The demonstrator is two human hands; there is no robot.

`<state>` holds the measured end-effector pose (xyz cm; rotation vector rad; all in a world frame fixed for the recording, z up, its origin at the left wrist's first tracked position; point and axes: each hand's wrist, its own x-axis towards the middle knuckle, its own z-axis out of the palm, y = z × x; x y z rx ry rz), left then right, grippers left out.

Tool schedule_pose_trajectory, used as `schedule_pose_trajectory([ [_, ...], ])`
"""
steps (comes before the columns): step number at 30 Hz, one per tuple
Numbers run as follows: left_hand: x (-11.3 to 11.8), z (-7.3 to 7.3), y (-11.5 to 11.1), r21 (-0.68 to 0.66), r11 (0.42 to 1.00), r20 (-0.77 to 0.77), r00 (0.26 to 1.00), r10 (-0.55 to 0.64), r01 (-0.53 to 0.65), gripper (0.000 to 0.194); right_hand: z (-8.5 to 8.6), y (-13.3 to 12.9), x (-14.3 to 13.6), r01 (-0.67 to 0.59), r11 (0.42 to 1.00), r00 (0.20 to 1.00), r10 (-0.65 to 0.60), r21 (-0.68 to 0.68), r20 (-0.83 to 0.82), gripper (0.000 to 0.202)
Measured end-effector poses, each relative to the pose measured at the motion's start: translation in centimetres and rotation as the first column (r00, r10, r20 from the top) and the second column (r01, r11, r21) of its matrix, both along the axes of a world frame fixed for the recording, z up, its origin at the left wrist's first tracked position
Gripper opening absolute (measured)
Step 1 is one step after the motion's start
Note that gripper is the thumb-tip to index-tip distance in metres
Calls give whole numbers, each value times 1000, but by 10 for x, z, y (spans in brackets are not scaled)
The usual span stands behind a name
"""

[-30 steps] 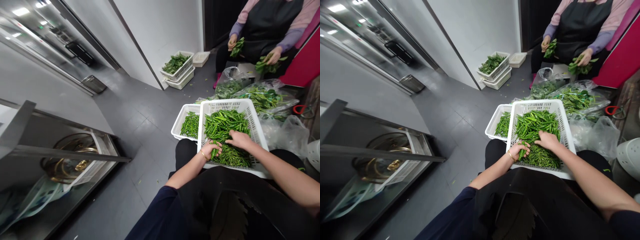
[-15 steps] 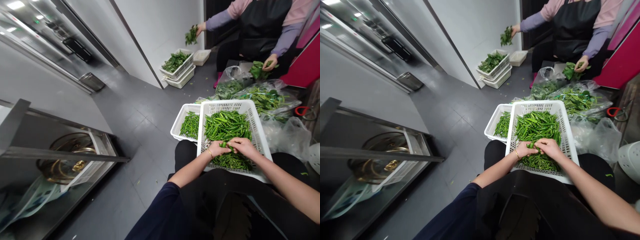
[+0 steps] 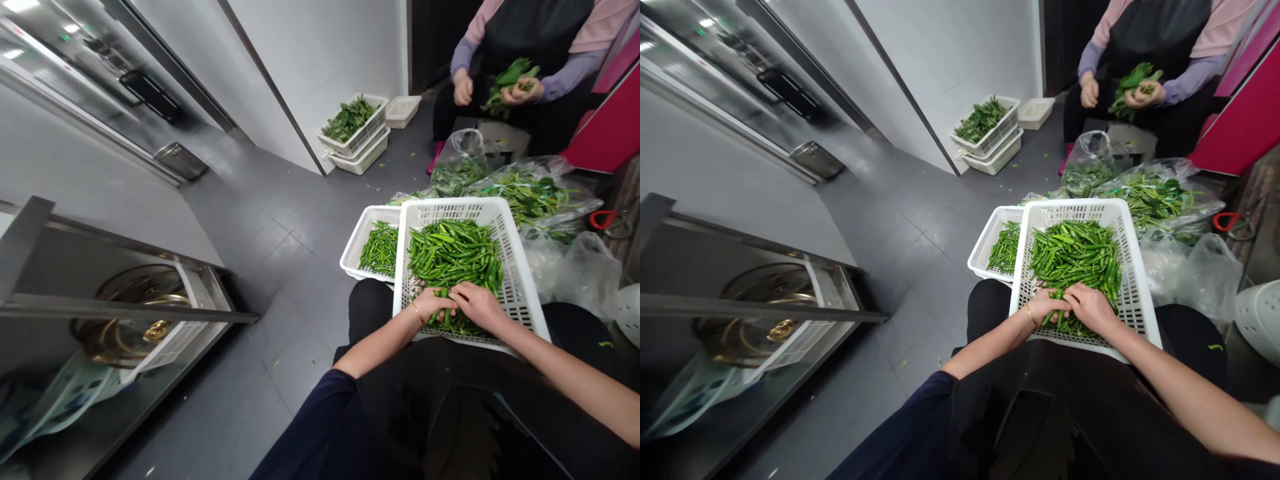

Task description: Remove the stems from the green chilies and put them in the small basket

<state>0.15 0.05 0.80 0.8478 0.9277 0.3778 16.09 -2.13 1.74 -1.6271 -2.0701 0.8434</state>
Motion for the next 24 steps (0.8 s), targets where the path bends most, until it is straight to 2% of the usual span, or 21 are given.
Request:
schedule_pose_trajectory([
  [2,2,-3,-1,-89,995,-9,999,44,-45,29,-3,5,4,-60,995,960,35,79,277,36],
  [4,3,-6,0,-135,984,-9,993,116,-116,25,-8,23,11,-21,999,882,-3,45,472,37],
  [7,0,-9,3,-147,964,39,973,228,-220,18,-16,61,17,100,995,798,-73,-12,599,45],
  [10,-6,-9,6,-150,952,64,958,281,-269,18,-21,89,16,132,990,779,-70,-55,623,41],
  [12,-9,-9,8,-132,942,45,948,315,-307,22,-20,93,13,131,990,789,-72,-52,610,37],
  [14,-10,-10,10,-104,922,22,926,378,-374,28,-17,83,10,102,994,845,-62,-47,531,32],
  [16,-9,-11,13,-63,888,15,889,457,-456,35,-11,62,9,35,997,935,-10,-64,356,28],
  [18,-6,-10,15,-9,865,28,864,502,-502,38,-5,36,7,-32,997,987,43,-73,158,29],
  [21,-2,-6,15,84,875,48,879,474,-477,36,5,3,4,-46,994,999,46,-95,-5,34],
  [24,-1,1,9,129,917,95,925,367,-377,38,13,-12,2,-22,990,999,17,-141,-37,35],
])
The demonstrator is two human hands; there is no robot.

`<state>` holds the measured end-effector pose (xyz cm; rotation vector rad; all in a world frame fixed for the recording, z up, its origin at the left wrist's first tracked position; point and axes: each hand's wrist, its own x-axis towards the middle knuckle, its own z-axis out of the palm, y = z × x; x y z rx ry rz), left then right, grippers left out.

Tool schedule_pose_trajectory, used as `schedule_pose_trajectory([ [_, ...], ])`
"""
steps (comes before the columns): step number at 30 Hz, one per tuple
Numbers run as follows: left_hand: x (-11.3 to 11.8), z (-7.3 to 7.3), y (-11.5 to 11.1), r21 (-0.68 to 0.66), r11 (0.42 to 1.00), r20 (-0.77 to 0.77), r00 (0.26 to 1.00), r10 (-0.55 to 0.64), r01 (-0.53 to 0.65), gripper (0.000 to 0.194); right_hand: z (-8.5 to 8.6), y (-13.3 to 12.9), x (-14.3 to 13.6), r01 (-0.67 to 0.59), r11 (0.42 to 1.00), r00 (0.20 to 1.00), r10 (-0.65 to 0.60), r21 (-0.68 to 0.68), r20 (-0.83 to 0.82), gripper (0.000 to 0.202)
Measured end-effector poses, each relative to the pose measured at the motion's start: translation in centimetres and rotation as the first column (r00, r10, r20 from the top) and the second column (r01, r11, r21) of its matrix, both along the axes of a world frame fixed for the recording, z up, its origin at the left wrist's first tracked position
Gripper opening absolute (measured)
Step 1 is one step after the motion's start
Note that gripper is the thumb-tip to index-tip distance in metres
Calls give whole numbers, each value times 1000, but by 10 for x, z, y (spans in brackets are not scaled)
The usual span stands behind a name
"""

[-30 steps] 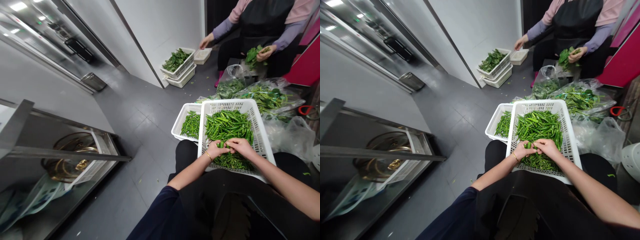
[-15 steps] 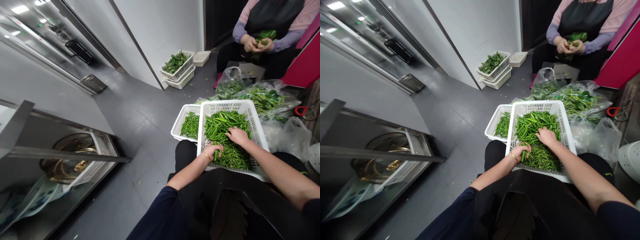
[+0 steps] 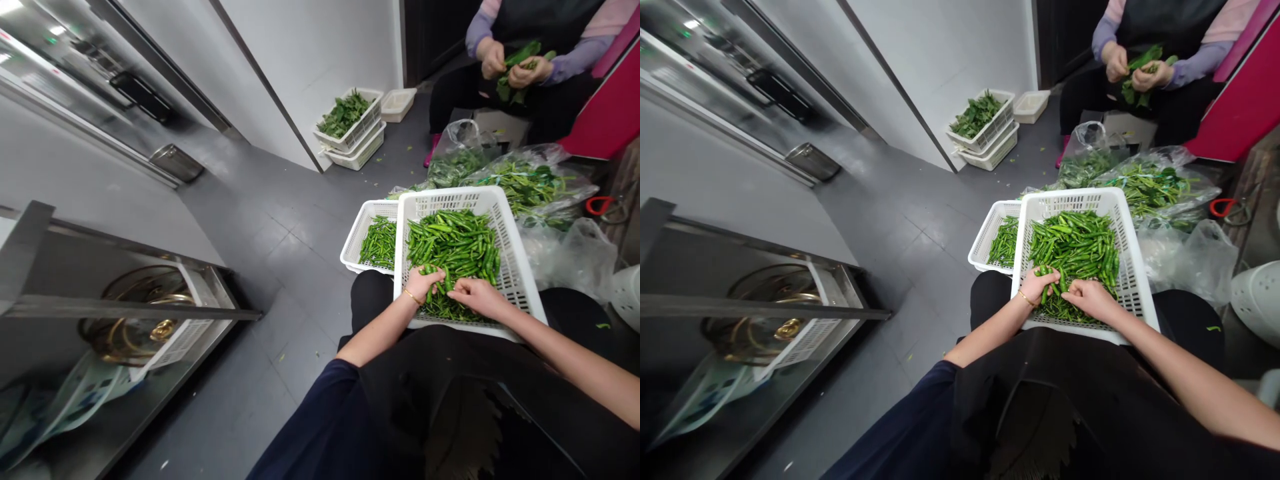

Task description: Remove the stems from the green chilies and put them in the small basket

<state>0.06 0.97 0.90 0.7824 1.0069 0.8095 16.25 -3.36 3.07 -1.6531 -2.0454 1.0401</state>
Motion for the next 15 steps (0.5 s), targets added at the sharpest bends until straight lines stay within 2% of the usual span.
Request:
schedule_pose_trajectory([
  [2,0,4,-5,29,998,3,998,-59,59,40,4,-4,-3,-17,999,999,16,28,44,32],
  [4,-1,6,-10,45,995,-47,995,-86,88,40,7,-7,-9,-88,992,988,75,86,137,30],
  [6,-1,6,-13,29,994,-111,989,-101,105,39,9,-12,-12,-229,963,956,194,145,222,28],
  [8,-1,5,-14,-2,995,-154,983,-101,102,37,10,-16,-10,-403,899,900,355,173,253,26],
  [10,-3,4,-15,-10,998,-204,977,-68,67,36,9,-16,0,-482,871,856,445,97,265,26],
  [11,-4,5,-14,-1,999,-231,972,-45,46,37,9,-14,7,-452,892,854,425,23,301,30],
  [13,-6,7,-13,36,999,-266,964,-12,22,37,10,-9,18,-257,965,862,257,-59,437,39],
  [15,-7,10,-12,73,997,-257,966,-17,37,39,10,-4,19,-83,997,860,67,9,505,46],
])
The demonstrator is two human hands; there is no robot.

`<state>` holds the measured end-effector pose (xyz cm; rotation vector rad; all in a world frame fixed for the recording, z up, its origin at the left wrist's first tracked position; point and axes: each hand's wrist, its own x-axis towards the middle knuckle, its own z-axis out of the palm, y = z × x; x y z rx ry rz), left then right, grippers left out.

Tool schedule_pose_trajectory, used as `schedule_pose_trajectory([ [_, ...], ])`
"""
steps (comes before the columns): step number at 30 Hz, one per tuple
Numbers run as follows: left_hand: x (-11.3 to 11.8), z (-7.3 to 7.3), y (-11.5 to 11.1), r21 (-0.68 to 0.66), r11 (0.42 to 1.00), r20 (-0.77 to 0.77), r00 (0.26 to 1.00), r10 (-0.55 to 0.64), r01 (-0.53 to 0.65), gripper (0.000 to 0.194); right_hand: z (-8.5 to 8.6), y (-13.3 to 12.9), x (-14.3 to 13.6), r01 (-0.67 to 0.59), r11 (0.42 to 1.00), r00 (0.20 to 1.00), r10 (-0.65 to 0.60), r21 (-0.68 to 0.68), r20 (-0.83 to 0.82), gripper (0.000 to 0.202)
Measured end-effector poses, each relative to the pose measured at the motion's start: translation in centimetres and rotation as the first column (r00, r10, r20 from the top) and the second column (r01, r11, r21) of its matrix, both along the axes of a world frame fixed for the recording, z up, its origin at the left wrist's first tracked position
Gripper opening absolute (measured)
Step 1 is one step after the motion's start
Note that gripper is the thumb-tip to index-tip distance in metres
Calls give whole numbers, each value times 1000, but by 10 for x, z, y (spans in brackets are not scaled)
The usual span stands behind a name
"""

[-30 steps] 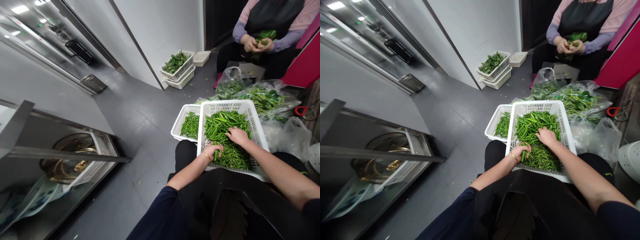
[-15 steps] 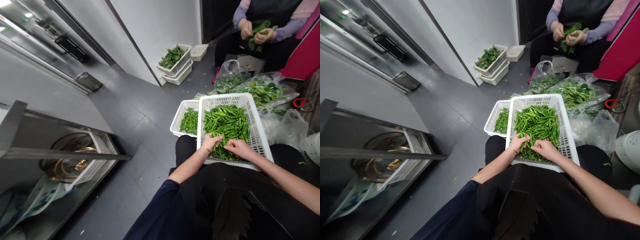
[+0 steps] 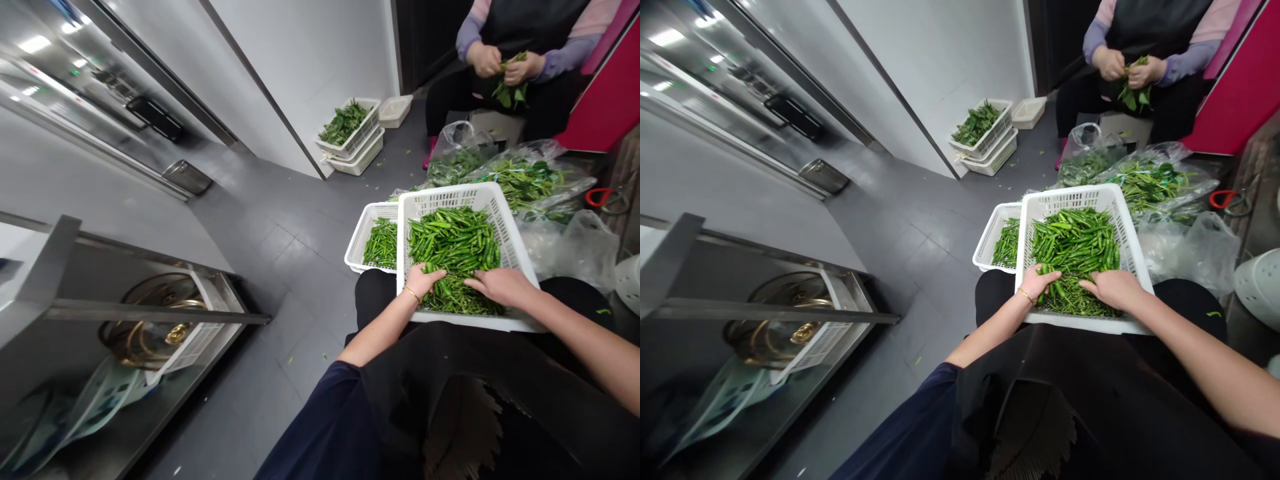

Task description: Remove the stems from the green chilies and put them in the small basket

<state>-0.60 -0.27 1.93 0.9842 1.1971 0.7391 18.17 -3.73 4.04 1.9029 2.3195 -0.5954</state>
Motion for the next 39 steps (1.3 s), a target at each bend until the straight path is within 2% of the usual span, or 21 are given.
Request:
schedule_pose_trajectory([
  [1,0,2,0,13,1000,21,1000,-12,11,40,-1,1,-3,34,998,999,-33,56,-26,47],
  [3,-1,6,0,29,999,64,998,-19,17,42,-5,2,-13,30,994,989,-14,108,-146,47],
  [5,-3,10,-1,26,999,94,995,17,-20,44,-12,2,-18,20,1000,972,-15,19,-236,50],
  [8,-10,11,-1,15,996,104,990,91,-93,45,-20,2,-10,78,983,976,-109,-165,-190,41],
  [10,-13,11,0,27,990,103,986,132,-135,43,-18,0,-3,129,976,968,-163,-176,-193,33],
  [11,-13,11,1,40,987,97,984,151,-156,42,-14,-1,-3,126,974,950,-172,-186,-261,35],
  [14,-10,11,2,50,978,81,976,200,-205,39,0,-8,-17,-3,957,821,-162,-289,-548,42],
  [16,-7,12,1,20,975,86,972,218,-220,39,4,-12,-31,-13,964,775,-158,-266,-611,44],
  [18,-4,12,-1,-31,973,118,965,233,-231,40,3,-16,-41,37,982,775,-146,-187,-615,41],
  [20,-3,9,-4,-83,970,166,957,238,-226,39,0,-20,-46,46,992,776,-109,-117,-621,39],
  [22,-3,2,-6,-149,971,222,950,218,-188,37,2,-24,-45,-9,999,771,-17,-38,-637,38],
  [24,-2,-7,-7,-254,964,271,951,152,-81,35,7,-26,-40,-109,994,760,103,30,-642,39],
  [26,-2,-14,-6,-370,929,304,948,89,31,31,13,-21,-30,-268,963,747,198,-16,-635,42],
  [28,-4,-18,-2,-446,893,346,932,107,63,25,12,-9,-16,-388,910,780,238,-149,-579,39],
  [29,-5,-18,1,-463,885,377,915,144,51,22,9,0,-9,-377,905,833,238,-199,-499,35],
  [30,-7,-18,3,-472,881,415,891,183,39,18,3,11,-3,-313,925,900,217,-215,-377,32],
  [32,-11,-16,8,-477,877,493,843,215,55,13,-12,33,5,-115,987,992,108,-108,-65,39],
  [33,-13,-14,10,-478,874,516,833,202,85,12,-21,44,6,-52,998,997,54,-37,61,40],
  [35,-16,-13,11,-480,864,533,833,150,151,12,-36,60,2,-19,999,979,12,32,204,37],
  [37,-19,-12,12,-460,867,531,842,95,192,20,-46,70,-4,-47,998,970,38,33,240,32],
  [39,-21,-11,11,-414,889,523,850,59,194,32,-47,74,-5,-60,998,972,51,32,228,30],
])
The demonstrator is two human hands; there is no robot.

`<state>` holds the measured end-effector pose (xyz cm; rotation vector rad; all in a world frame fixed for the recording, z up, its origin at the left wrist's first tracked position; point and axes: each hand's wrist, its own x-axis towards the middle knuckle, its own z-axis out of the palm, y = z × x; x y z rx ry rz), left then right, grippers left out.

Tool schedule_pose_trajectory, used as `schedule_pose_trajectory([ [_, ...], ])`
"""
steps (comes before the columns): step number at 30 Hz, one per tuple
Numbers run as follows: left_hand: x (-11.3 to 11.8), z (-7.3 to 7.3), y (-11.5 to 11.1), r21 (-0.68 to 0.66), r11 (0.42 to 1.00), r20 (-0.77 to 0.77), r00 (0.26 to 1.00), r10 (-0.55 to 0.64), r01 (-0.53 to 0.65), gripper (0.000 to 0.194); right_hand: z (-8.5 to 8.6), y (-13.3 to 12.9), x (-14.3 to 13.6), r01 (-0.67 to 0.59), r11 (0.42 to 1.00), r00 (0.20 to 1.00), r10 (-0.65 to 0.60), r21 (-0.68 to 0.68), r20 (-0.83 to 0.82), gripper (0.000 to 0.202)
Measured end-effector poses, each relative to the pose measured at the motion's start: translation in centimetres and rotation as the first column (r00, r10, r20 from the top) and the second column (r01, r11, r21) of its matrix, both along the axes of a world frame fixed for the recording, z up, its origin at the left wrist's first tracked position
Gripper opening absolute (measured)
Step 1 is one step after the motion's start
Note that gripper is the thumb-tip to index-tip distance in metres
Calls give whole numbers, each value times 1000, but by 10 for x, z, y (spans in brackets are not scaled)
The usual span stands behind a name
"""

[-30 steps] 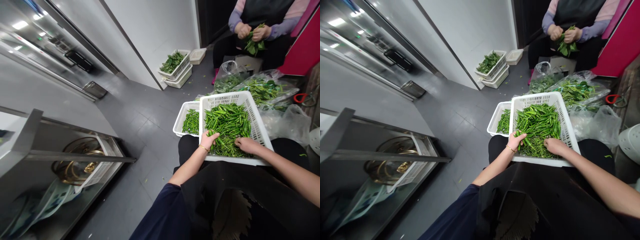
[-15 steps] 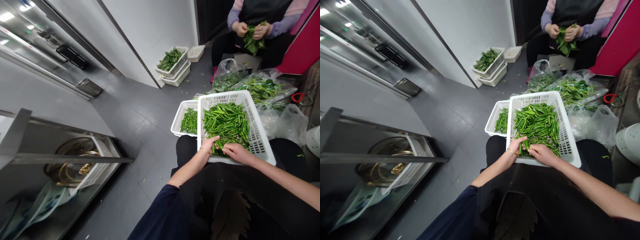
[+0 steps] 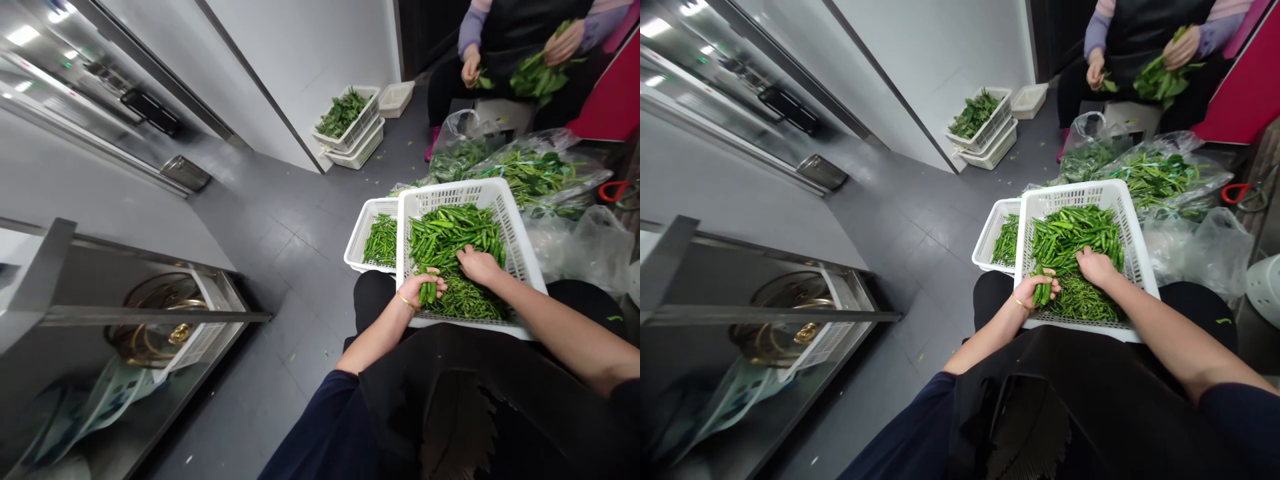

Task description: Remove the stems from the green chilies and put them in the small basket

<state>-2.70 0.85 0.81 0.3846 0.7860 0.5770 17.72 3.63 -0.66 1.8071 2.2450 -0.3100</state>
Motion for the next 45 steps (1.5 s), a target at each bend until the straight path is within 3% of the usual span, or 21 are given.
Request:
schedule_pose_trajectory([
  [3,4,0,0,98,995,-80,996,27,-19,40,11,-3,9,56,998,987,-49,43,-155,28],
  [5,10,0,1,193,980,-175,981,83,-48,41,22,-13,13,157,987,906,-139,14,-400,27],
  [6,14,0,1,255,966,-222,969,111,-53,42,27,-20,13,206,977,813,-206,-62,-545,27],
  [8,20,0,-1,371,929,-297,949,109,10,45,34,-38,7,216,925,536,-380,-313,-754,27],
  [10,23,0,-4,416,896,-343,939,-4,156,48,35,-58,-2,147,835,280,-549,-530,-788,31],
  [12,20,0,-9,384,872,-354,921,-165,304,49,31,-75,-9,101,763,154,-646,-638,-748,36],
  [14,16,2,-14,332,847,-341,890,-302,415,48,26,-87,-12,94,721,166,-691,-686,-704,42],
  [16,13,4,-17,290,819,-331,855,-400,495,46,24,-93,-11,109,736,291,-666,-668,-687,49],
  [17,12,6,-18,266,812,-327,841,-432,520,45,24,-94,-9,130,786,383,-602,-604,-701,51],
  [19,13,11,-19,205,824,-295,836,-463,529,44,26,-90,-2,162,929,602,-360,-332,-713,51],
  [20,14,14,-18,174,844,-268,849,-455,507,43,28,-86,3,166,973,714,-231,-160,-661,49],
  [22,15,17,-15,129,903,-216,900,-378,410,39,28,-74,17,162,983,893,-112,81,-436,45],
  [25,10,21,-5,116,972,-201,963,-179,205,27,21,-50,38,191,979,975,-182,66,-124,38],
  [27,4,23,3,109,987,-221,971,-89,116,21,13,-37,41,204,977,977,-207,-64,-48,36],
  [30,-5,27,10,92,993,-223,973,-56,78,21,0,-24,31,226,951,971,-237,-213,-25,32],
  [34,-9,27,7,143,987,-188,981,-49,76,27,-3,-18,25,219,946,968,-241,-238,-66,20],
  [36,-6,23,4,171,984,-186,982,-17,50,32,2,-22,30,215,936,943,-274,-278,-191,20],
  [38,3,15,0,197,980,-200,979,28,12,35,10,-33,31,239,892,823,-395,-383,-408,28],
  [41,21,5,-8,237,971,-218,972,82,-29,38,20,-59,10,246,802,483,-588,-544,-649,33],
  [42,26,3,-10,248,968,-227,969,96,-38,40,23,-68,0,227,798,416,-598,-559,-685,32],
  [45,30,5,-15,281,960,-290,951,107,-22,45,26,-85,-23,125,820,374,-560,-558,-739,32],
])
